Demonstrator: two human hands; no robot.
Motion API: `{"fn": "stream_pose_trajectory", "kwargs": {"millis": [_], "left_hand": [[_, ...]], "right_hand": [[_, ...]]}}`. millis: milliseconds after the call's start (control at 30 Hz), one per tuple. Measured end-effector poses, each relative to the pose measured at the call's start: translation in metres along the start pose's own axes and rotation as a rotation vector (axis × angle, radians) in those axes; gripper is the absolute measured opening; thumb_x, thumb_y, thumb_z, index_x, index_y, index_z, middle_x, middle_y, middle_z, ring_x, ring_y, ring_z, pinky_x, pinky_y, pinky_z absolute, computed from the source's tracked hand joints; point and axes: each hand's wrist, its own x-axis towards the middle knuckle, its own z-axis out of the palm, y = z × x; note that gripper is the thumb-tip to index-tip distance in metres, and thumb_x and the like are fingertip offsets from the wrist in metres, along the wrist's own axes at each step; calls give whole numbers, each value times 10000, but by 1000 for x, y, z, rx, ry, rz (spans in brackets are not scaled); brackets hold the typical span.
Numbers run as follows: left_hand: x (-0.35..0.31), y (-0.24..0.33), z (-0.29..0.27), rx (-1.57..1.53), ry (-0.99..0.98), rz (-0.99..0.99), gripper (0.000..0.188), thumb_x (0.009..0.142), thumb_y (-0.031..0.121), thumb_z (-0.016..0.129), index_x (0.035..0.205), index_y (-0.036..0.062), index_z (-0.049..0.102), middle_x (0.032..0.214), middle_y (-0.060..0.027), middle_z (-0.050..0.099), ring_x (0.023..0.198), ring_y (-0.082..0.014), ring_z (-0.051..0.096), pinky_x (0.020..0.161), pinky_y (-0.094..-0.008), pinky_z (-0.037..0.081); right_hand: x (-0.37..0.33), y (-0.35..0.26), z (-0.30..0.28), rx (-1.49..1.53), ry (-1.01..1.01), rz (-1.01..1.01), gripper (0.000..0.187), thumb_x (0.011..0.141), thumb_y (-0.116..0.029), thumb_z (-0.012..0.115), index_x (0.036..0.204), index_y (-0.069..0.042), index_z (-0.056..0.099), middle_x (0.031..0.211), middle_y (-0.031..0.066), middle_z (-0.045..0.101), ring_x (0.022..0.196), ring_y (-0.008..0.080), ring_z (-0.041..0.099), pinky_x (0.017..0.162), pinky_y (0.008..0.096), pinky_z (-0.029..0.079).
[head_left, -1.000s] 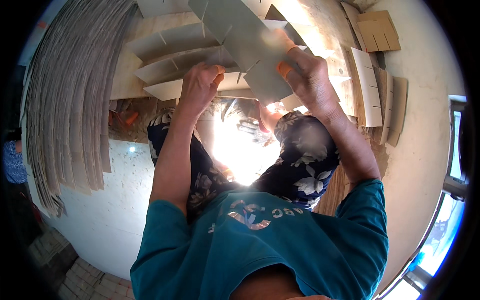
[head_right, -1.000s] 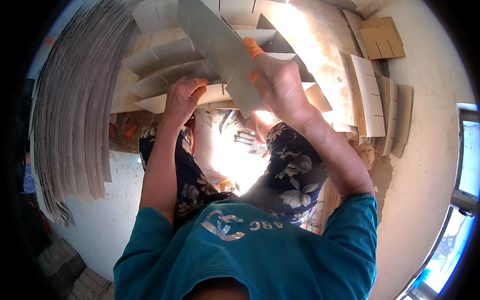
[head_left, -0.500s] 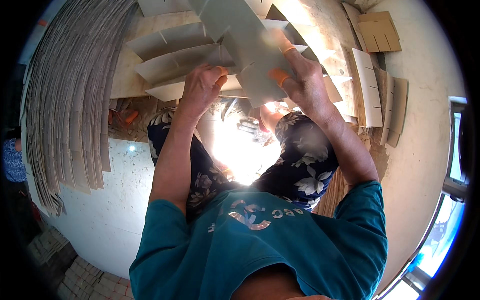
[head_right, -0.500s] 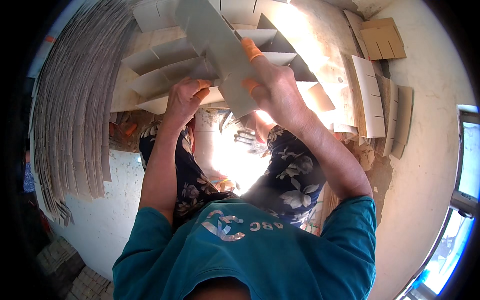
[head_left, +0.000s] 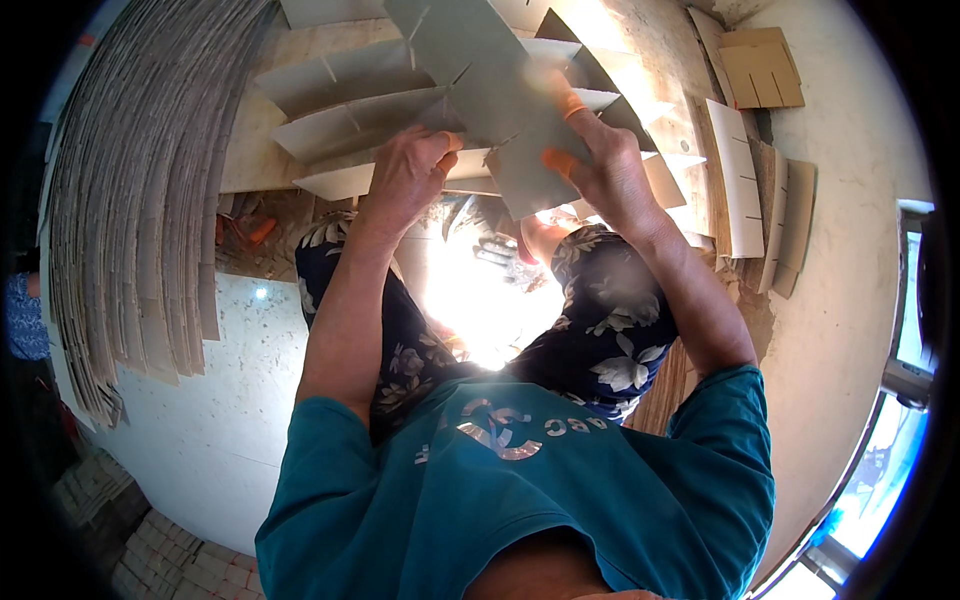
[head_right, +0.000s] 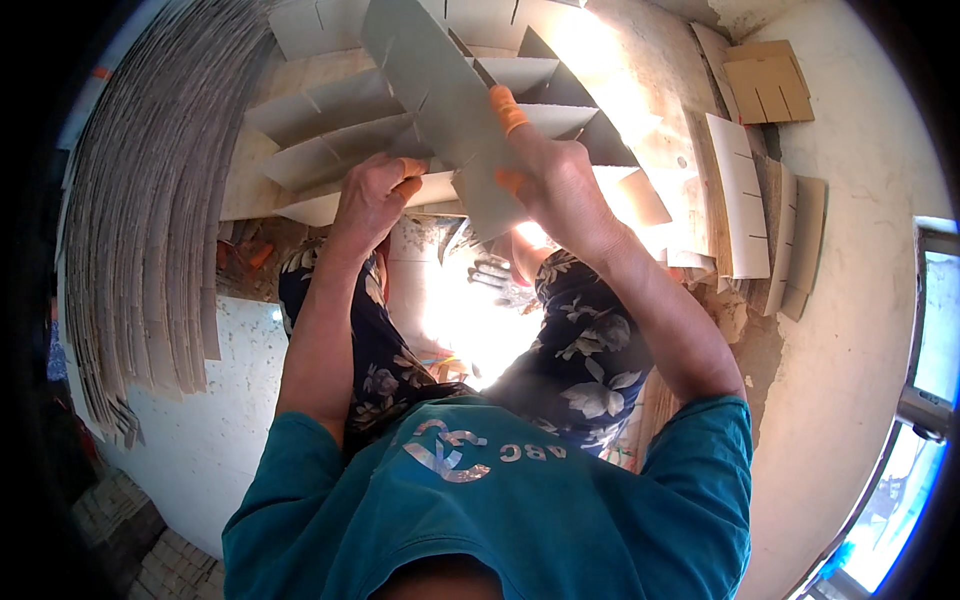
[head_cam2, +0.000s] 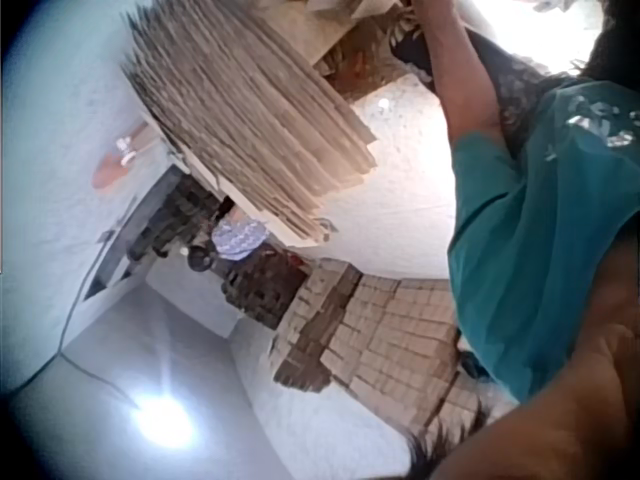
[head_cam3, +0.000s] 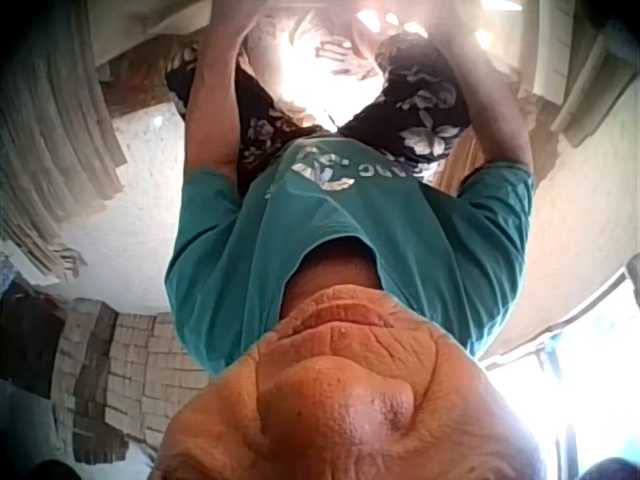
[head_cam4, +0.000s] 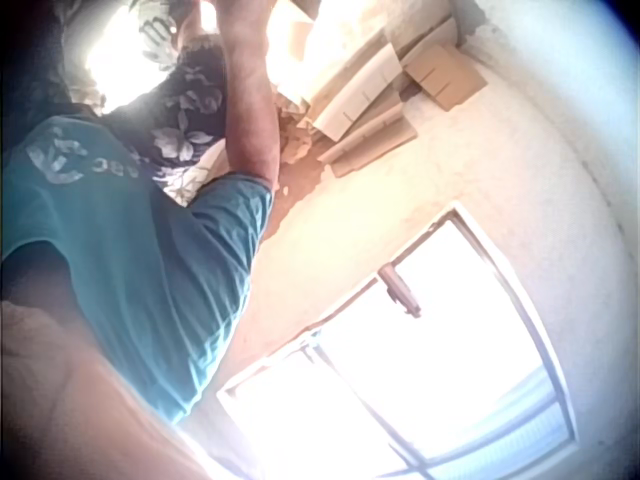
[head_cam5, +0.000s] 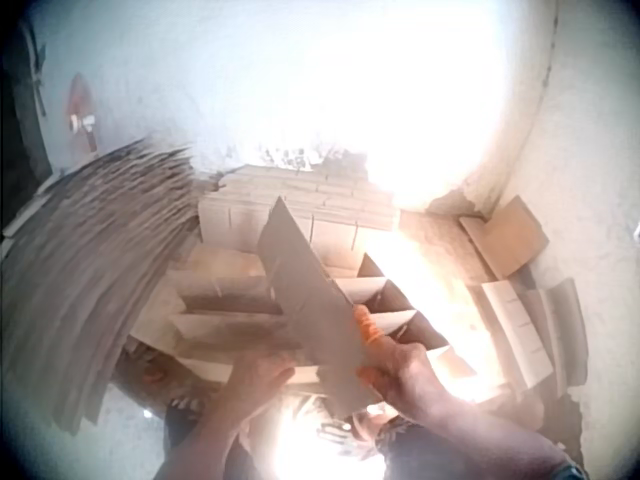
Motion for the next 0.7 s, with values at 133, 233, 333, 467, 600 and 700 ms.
{"fn": "stream_pose_trajectory", "kwargs": {"millis": [133, 233, 333, 467, 600, 700], "left_hand": [[3, -1, 3, 1, 6, -5, 175, 739, 11, 689, 913, 27, 691, 766, -147, 634, 725, -289, 606, 654, -387, 474], [5, -3, 5, 30, 12, -6, 174, 738, 12, 690, 911, 28, 692, 774, -147, 635, 729, -291, 608, 658, -388, 475], [7, -1, 6, 25, 8, -19, 176, 740, 17, 692, 915, 29, 694, 796, -149, 638, 725, -291, 613, 658, -380, 478], [8, -1, 6, 7, -27, -61, 189, 745, 8, 692, 933, 25, 695, 822, -154, 640, 715, -284, 623, 650, -367, 483], [8, -2, 6, -4, -15, -43, 196, 750, -10, 685, 943, 22, 694, 815, -155, 638, 709, -278, 626, 645, -363, 485], [9, 0, 5, -8, -16, -39, 194, 750, -17, 683, 940, 18, 693, 815, -155, 638, 713, -280, 625, 646, -364, 485]], "right_hand": [[7, -5, 0, 2, -20, 18, 747, 727, 158, 619, 1406, -31, 375, 1068, 199, 633, 945, 280, 648, 842, 302, 506], [14, -9, -4, -54, -80, 82, 660, 755, 67, 661, 1366, -43, 436, 1079, 181, 649, 997, 257, 642, 842, 316, 511], [15, -6, -9, -65, -107, 128, 680, 750, 98, 631, 1381, -39, 418, 1063, 194, 643, 972, 279, 644, 836, 320, 505], [13, -10, -3, 5, 3, 24, 720, 728, 128, 619, 1393, -48, 407, 997, 215, 641, 915, 306, 651, 812, 332, 508], [15, -13, -7, -16, -39, 104, 616, 762, 47, 669, 1340, -36, 476, 1025, 165, 675, 963, 212, 653, 847, 317, 504], [14, -15, -8, 12, -47, 157, 619, 761, 62, 655, 1344, -25, 468, 1056, 168, 668, 969, 205, 648, 856, 313, 499]]}}
